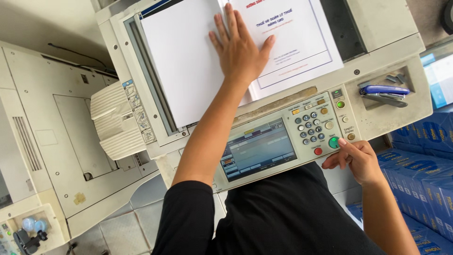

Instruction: The person places a booklet on a photocopier, presses the start button, flips through pages, and repeats the copying process multiple times. The booklet is handled repeatedly, and the person operates the machine's control panel throughout.

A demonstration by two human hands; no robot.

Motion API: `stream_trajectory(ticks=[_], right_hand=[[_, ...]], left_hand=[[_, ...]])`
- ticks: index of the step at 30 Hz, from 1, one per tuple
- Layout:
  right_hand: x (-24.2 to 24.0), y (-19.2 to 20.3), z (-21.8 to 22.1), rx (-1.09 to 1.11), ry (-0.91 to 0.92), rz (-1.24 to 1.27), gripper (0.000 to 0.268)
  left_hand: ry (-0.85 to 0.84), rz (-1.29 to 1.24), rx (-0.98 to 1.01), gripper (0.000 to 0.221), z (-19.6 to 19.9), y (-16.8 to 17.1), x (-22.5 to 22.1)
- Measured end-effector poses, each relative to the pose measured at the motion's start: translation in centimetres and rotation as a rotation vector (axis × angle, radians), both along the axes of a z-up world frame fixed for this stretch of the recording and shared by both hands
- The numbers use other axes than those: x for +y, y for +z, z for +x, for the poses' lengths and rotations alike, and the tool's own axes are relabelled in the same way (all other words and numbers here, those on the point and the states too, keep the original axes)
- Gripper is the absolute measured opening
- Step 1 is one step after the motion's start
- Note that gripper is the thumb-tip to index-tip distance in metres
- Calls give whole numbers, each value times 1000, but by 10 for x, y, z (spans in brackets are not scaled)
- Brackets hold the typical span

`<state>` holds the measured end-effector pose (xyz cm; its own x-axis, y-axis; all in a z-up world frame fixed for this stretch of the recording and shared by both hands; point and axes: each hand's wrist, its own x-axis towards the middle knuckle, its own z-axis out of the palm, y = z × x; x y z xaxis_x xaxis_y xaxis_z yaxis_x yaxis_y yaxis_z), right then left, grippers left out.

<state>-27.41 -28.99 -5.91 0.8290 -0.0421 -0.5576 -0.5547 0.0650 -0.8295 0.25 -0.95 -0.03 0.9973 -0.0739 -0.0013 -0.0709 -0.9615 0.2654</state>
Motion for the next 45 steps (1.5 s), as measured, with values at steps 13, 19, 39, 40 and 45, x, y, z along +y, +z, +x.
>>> stream_trajectory(ticks=[13,19,39,40,45], right_hand=[[-5,-10,-3,-49,19,9,66],[-3,-8,-3,-47,1,2,64],[-12,-28,-13,-96,-50,102,61],[-12,-28,-13,-102,-51,102,61],[-13,-29,-14,-123,-39,102,61]], left_hand=[[38,-63,-32,112,33,1,-38],[48,-57,-19,115,31,7,-27],[108,-60,-92,111,25,-2,0],[107,-63,-91,111,25,-2,1],[106,-44,-84,109,24,2,3]])
